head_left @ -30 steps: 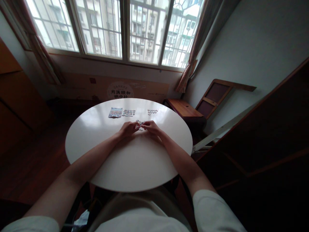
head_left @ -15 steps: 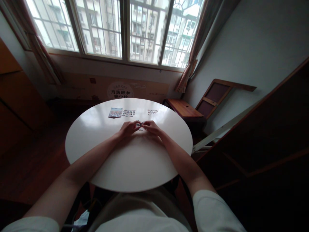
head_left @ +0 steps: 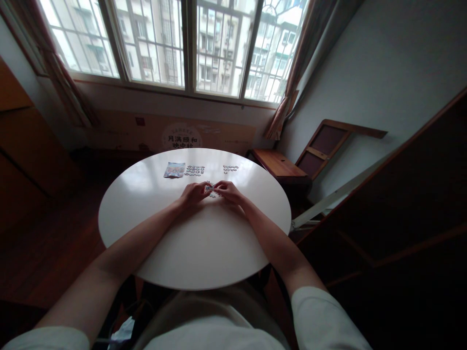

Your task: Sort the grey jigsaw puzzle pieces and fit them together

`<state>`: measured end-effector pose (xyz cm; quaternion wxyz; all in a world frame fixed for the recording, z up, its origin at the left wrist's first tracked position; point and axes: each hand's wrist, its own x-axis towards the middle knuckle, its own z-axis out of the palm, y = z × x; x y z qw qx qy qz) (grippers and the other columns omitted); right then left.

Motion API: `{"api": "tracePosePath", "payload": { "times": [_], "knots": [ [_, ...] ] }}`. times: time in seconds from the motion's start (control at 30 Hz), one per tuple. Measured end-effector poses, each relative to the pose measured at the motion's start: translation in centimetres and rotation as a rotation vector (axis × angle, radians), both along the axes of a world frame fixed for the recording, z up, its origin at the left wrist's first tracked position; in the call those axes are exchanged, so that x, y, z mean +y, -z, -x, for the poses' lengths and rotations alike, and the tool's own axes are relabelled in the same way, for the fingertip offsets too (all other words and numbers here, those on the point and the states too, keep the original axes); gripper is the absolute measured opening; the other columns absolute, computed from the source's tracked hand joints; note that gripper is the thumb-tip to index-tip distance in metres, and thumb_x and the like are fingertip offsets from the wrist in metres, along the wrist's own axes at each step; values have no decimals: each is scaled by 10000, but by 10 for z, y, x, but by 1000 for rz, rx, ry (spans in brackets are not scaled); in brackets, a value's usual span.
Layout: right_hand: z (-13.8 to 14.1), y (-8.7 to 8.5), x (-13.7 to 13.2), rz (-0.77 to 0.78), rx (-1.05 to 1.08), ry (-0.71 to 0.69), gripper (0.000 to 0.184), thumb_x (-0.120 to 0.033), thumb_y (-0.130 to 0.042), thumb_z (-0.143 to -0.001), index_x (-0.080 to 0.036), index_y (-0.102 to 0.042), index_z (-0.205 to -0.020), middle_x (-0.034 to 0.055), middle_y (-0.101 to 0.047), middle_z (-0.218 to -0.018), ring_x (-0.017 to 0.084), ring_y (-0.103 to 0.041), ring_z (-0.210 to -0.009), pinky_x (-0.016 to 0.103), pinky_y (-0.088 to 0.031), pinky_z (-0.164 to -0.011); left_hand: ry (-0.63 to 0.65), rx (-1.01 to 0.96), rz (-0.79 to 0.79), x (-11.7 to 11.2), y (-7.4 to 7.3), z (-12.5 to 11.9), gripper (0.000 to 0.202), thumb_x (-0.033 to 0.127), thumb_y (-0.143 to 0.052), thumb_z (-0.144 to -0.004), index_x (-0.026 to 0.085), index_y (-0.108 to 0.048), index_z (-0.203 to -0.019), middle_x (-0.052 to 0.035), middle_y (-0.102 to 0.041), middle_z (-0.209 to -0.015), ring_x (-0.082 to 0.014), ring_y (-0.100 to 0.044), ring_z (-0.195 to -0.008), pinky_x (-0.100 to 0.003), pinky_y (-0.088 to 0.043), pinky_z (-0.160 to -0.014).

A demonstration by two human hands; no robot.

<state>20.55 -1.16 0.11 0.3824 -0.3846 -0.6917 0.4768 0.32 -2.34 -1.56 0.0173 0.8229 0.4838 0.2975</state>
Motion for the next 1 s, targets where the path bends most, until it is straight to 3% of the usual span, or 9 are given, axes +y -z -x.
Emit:
{"api": "tracePosePath", "payload": {
  "times": [1.0],
  "knots": [
    [-2,-1,-1,-13,15,-42,434,-484,-818,-567,-139,-659,-776,-37,-561,-544,84,-476,-520,228,-361,-524,117,-94,59,1,1,0,349,434,-533,-877,187,-715,-1043,22,-601,-563,-114,-518,-516,-222,-328,-543]
  ]
}}
